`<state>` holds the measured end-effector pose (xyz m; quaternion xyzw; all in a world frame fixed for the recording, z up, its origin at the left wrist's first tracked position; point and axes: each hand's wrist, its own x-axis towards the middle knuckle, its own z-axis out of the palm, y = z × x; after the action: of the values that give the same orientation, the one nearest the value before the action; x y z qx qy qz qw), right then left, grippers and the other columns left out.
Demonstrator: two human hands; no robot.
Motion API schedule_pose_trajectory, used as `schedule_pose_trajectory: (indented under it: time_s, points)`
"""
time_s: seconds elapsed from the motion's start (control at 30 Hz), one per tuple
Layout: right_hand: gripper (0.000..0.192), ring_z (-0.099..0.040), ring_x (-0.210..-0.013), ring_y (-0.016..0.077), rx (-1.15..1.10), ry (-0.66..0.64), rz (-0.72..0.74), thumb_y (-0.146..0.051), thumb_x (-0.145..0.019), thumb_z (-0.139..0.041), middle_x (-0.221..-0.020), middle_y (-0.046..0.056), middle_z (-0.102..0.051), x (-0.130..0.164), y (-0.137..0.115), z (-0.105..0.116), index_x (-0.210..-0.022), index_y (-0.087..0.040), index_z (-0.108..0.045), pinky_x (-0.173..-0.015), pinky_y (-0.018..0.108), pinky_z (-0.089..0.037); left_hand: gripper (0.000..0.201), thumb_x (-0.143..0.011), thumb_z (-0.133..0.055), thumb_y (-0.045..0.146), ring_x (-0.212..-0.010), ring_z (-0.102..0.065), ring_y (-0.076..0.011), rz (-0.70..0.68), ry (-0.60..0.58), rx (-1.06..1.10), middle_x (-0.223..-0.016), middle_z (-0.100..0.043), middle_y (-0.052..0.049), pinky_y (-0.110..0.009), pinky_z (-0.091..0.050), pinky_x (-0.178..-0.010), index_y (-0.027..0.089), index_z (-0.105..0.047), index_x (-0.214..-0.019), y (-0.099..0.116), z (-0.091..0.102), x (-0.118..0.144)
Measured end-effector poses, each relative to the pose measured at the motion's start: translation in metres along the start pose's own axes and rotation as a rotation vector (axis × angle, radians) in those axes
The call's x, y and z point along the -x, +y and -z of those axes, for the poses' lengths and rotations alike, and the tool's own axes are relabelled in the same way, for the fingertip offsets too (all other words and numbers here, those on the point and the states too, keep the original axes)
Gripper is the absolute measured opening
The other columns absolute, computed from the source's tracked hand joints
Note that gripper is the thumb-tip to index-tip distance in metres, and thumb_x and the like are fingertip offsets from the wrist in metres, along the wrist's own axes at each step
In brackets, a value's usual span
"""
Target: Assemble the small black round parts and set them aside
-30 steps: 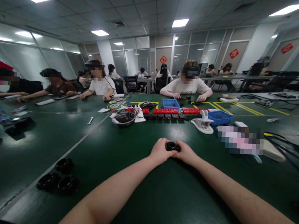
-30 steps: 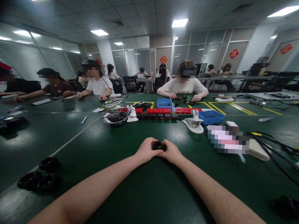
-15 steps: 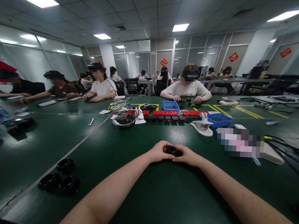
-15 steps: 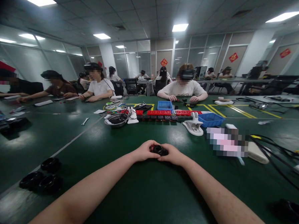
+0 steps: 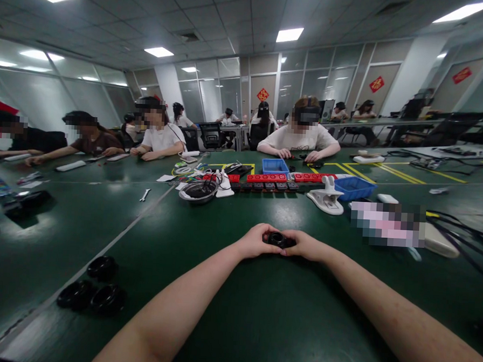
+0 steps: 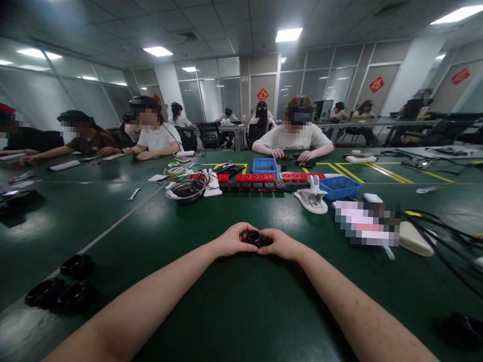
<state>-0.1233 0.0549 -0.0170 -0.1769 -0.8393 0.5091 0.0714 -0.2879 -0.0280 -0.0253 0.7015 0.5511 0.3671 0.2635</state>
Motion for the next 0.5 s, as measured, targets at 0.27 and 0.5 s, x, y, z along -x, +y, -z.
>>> schedule_pose_trajectory:
  time_s: [0.27, 0.5]
  points:
    - [0.035, -0.051, -0.075, 0.0151, 0.04, 0.018, -0.014, -0.028, -0.06, -0.059, -0.083, 0.002, -0.057, -0.0002, 0.0004, -0.0003, -0.091, -0.013, -0.053, -0.064, 0.025, -0.038, 0.05, -0.052, -0.066, 0.041, -0.065, -0.045, -0.0104, 0.001, 0.014, -0.014, -0.083, -0.049, -0.003, -0.023, -0.036, -0.057, 0.016, -0.053, -0.094, 0.0031, 0.0006, 0.0016]
    - [0.032, -0.047, -0.064, 0.0121, 0.155, 0.16, -0.034, -0.03, -0.057, -0.061, -0.07, -0.001, -0.052, -0.001, 0.001, -0.0057, -0.082, -0.014, -0.051, -0.055, 0.022, -0.035, 0.051, -0.05, -0.067, 0.042, -0.066, -0.045, -0.011, 0.041, 0.086, -0.019, -0.083, -0.049, -0.003, -0.022, -0.037, -0.057, 0.015, -0.052, -0.092, 0.0066, -0.003, 0.0032]
